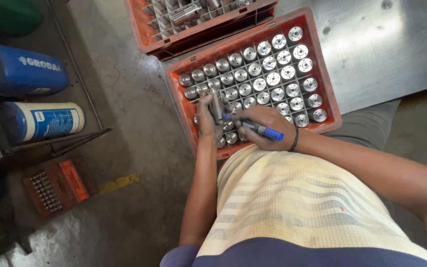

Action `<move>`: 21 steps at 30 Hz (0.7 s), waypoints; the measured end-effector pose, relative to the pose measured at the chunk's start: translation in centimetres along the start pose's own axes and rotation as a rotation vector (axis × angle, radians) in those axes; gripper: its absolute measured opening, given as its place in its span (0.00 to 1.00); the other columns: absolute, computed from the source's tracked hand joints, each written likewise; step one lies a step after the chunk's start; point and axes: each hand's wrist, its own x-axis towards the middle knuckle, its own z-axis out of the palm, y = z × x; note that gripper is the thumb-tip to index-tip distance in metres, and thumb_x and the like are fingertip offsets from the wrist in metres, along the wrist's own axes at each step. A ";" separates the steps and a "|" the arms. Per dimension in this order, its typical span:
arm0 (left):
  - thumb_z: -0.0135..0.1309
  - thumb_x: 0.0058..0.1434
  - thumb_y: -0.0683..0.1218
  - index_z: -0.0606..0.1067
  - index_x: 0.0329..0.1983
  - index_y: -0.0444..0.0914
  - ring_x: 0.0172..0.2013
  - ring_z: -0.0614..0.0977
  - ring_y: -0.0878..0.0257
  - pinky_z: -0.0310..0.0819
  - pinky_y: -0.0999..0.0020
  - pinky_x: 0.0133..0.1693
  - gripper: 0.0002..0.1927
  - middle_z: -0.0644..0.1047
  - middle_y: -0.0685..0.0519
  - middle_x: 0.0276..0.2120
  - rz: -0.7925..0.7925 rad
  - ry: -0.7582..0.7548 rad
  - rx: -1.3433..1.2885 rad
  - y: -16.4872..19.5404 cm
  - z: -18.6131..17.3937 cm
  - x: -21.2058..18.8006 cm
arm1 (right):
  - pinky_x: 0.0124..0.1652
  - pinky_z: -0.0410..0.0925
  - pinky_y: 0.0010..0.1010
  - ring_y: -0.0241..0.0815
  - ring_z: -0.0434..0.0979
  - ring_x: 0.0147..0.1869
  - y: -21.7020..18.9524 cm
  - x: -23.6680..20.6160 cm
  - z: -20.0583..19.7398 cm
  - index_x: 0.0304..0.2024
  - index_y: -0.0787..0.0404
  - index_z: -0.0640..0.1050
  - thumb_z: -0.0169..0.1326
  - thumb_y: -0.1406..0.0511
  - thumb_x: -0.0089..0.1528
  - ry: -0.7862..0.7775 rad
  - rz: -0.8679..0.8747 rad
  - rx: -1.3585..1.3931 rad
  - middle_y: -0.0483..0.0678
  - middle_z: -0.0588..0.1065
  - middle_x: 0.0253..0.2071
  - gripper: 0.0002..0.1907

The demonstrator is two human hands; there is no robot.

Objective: The person picks cylindrical machined metal parts one at a time from an orange tray, marks each part with a blue marker, and places the marked part into a divided tray alongside other marked parts. The person repeats this pick-mark-place cycle continuously across the work table.

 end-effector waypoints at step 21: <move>0.77 0.31 0.53 0.81 0.35 0.41 0.49 0.72 0.48 0.68 0.43 0.52 0.27 0.69 0.45 0.45 0.483 0.324 1.867 7.1 -5.1 4.8 | 0.39 0.73 0.36 0.47 0.82 0.38 0.6 -0.3 -0.8 0.51 0.62 0.78 0.58 0.66 0.63 0.034 0.056 -0.038 0.52 0.80 0.37 0.14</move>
